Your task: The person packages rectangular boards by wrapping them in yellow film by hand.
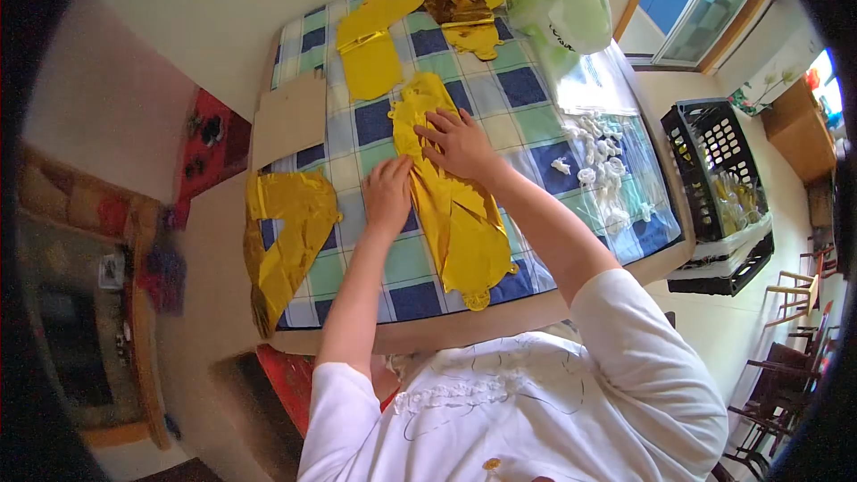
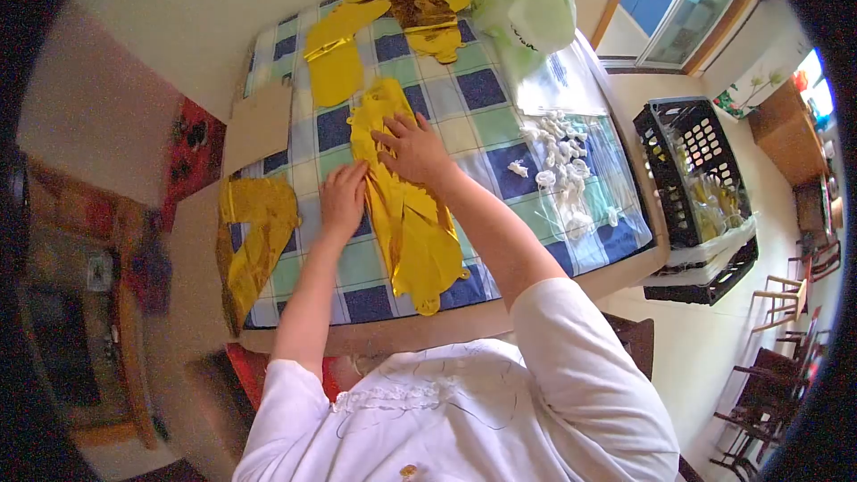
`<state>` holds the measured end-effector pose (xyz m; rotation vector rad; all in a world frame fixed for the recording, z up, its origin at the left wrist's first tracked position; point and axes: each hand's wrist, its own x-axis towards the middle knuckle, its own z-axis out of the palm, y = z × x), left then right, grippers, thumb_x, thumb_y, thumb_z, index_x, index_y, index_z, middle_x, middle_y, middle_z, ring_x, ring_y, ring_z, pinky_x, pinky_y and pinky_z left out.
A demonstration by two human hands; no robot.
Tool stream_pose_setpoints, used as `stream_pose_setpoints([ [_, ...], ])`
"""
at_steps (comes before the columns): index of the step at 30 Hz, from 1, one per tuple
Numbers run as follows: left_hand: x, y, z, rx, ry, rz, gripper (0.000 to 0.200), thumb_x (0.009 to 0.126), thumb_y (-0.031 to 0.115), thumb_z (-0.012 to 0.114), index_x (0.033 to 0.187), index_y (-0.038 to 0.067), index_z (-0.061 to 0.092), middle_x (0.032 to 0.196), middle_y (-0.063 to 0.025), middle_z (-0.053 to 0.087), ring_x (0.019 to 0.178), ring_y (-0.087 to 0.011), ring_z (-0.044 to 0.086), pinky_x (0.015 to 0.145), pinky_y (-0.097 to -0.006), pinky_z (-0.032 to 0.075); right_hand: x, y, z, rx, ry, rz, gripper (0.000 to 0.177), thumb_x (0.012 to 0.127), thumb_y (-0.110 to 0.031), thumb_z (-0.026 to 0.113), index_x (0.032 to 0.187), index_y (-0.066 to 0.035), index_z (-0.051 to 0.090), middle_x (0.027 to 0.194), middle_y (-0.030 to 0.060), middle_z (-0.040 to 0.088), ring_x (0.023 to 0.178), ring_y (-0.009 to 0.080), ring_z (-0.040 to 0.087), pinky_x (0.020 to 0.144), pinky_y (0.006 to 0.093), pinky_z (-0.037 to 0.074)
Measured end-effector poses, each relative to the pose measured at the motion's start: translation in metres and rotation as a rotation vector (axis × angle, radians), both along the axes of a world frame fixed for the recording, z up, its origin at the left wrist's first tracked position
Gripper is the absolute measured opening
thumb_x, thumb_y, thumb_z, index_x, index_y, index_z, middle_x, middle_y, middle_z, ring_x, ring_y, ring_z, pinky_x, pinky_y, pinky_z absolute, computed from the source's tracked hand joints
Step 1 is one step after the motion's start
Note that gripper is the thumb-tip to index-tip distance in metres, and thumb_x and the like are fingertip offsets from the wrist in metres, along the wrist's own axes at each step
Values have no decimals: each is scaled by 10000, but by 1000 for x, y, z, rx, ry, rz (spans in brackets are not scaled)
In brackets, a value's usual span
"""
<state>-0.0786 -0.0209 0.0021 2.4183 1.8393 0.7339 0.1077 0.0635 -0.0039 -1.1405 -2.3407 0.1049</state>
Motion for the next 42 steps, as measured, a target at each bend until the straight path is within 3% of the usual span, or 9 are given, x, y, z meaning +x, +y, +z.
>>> stream_pose_setpoints([
  [7,-7,35,-4,-47,22,35,332,933,178,514,1246,88,576,1363,-29,510,1282,-255,410,1040,-469,290,0,-1,-2,-3,22,-12,434,887,-367,531,1272,-170,569,1347,126,504,1307,312,407,1089,548,258],
  [19,10,-125,15,-242,18,-217,546,796,277,700,1295,126,537,1405,-49,465,1342,-291,351,1083,-572,224,-1,1,-3,-9,-40,-28,447,905,-407,513,1301,-201,547,1373,106,483,1317,296,394,1099,530,242],
  [25,13,-155,22,-285,-47,-248,486,781,273,714,1221,100,604,1388,-89,486,1333,-311,375,1080,-591,229,-1,0,0,-37,-52,-11,465,912,-429,484,1315,-203,536,1384,101,469,1336,291,361,1106,524,229],
  [28,-1,-145,23,-326,-203,-350,424,801,255,702,1184,90,626,1346,-114,520,1303,-305,417,1079,-550,271,0,1,5,-37,-55,-15,466,908,-428,489,1311,-200,538,1373,105,478,1329,293,370,1105,524,231],
  [31,2,-95,18,-224,-390,-187,359,834,239,677,1144,62,640,1305,-135,548,1276,-303,449,1083,-501,299,-1,-3,7,-47,-52,-11,460,900,-417,505,1300,-194,547,1365,112,484,1323,296,377,1102,525,235],
  [34,19,-41,24,-62,-255,-112,383,869,258,643,1188,47,611,1332,-148,521,1300,-322,413,1098,-472,290,0,-4,8,-29,-38,-10,452,891,-399,521,1290,-189,556,1367,119,485,1315,300,389,1097,527,248],
  [37,29,-11,17,-43,-75,-95,460,890,273,614,1286,55,534,1392,-157,459,1334,-336,362,1115,-479,257,1,0,2,-6,-29,3,446,889,-377,527,1291,-186,556,1373,122,485,1304,306,406,1090,528,263],
  [42,25,5,7,-113,-39,-43,574,908,330,579,1376,39,417,1447,-176,374,1364,-340,307,1133,-484,217,0,-4,13,-23,-64,-9,453,899,-367,526,1310,-177,538,1377,122,480,1312,306,399,1094,522,258],
])
